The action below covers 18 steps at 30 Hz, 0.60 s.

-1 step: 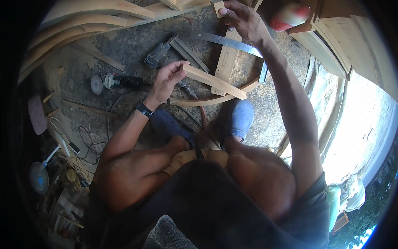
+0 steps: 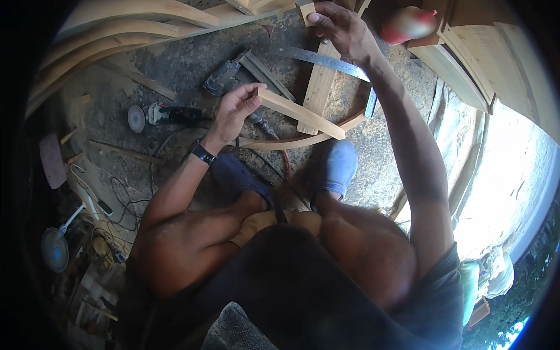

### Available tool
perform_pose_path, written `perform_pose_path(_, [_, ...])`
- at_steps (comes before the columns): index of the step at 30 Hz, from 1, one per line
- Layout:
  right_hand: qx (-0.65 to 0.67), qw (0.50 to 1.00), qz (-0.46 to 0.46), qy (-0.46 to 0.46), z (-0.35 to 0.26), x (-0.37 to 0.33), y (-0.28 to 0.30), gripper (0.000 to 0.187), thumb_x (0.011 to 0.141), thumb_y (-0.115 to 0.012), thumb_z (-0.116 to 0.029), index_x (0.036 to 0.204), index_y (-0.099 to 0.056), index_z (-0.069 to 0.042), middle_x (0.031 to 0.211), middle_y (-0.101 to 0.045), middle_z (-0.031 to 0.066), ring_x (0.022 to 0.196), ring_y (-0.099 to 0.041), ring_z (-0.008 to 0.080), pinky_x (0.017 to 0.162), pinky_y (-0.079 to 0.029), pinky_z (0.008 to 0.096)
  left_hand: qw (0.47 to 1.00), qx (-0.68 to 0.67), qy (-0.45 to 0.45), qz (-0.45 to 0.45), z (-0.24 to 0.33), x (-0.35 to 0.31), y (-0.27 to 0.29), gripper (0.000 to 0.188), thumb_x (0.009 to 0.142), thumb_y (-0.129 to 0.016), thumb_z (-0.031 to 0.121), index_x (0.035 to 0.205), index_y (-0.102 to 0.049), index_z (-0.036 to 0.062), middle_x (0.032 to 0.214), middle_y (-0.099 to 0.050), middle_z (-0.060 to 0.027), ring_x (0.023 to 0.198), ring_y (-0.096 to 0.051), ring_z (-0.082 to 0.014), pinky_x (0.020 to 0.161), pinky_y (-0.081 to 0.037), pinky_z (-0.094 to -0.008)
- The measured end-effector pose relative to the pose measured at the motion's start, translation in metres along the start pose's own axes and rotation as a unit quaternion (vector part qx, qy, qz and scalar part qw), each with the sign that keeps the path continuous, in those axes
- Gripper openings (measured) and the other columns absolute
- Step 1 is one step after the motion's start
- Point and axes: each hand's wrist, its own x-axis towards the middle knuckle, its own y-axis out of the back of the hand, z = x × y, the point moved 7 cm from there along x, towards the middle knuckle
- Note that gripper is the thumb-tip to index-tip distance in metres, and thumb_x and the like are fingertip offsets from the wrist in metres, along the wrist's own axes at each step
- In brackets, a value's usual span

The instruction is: The person applies glue to a small wooden block and then uses a hammer to secure it into a curved wooden frame.

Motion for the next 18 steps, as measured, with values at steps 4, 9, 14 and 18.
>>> perform_pose_path(4, [0.011, 1.000, -0.005, -0.016, -0.007, -0.005, -0.011, 0.040, 0.102, -0.057, -0.040, 0.121, -0.065, -0.005, 0.088, -0.067, 0.0047, 0.082, -0.063, 0.0129, 0.078, -0.051, 0.0300, 0.999, -0.002, -0.040, 0.020, 0.023, 0.006, 0.003, 0.038, 0.103, -0.058, 0.021, 0.134, -0.055, -0.0019, 0.118, -0.063, -0.0057, 0.110, -0.058, -0.0115, 0.100, -0.047, -0.0280])
perform_pose_path(9, [0.052, 0.997, -0.032, -0.048, -0.028, -0.011, -0.025, 0.035, 0.103, -0.057, -0.034, 0.118, -0.066, -0.004, 0.092, -0.065, 0.0010, 0.082, -0.060, 0.0108, 0.078, -0.049, 0.0284, 0.995, 0.025, -0.053, 0.086, 0.049, 0.007, 0.012, 0.043, 0.103, -0.058, 0.030, 0.133, -0.054, -0.0009, 0.120, -0.061, -0.0072, 0.113, -0.059, -0.0148, 0.101, -0.050, -0.0343])
perform_pose_path(14, [0.083, 0.992, -0.072, -0.062, -0.038, -0.013, -0.034, 0.039, 0.101, -0.059, -0.039, 0.118, -0.067, -0.004, 0.092, -0.068, 0.0038, 0.085, -0.063, 0.0130, 0.082, -0.051, 0.0304, 0.966, -0.072, -0.096, 0.227, 0.078, 0.011, 0.043, 0.045, 0.102, -0.059, 0.042, 0.122, -0.059, 0.0021, 0.111, -0.063, -0.0068, 0.103, -0.062, -0.0159, 0.087, -0.058, -0.0378])
perform_pose_path(18, [0.126, 0.976, -0.166, -0.068, -0.050, -0.023, -0.049, 0.037, 0.101, -0.060, -0.038, 0.107, -0.068, -0.002, 0.087, -0.066, 0.0024, 0.082, -0.061, 0.0129, 0.079, -0.050, 0.0314, 0.944, -0.101, -0.098, 0.297, 0.093, 0.005, 0.081, 0.045, 0.100, -0.060, 0.046, 0.117, -0.059, 0.0042, 0.110, -0.061, -0.0062, 0.098, -0.062, -0.0178, 0.085, -0.057, -0.0395])
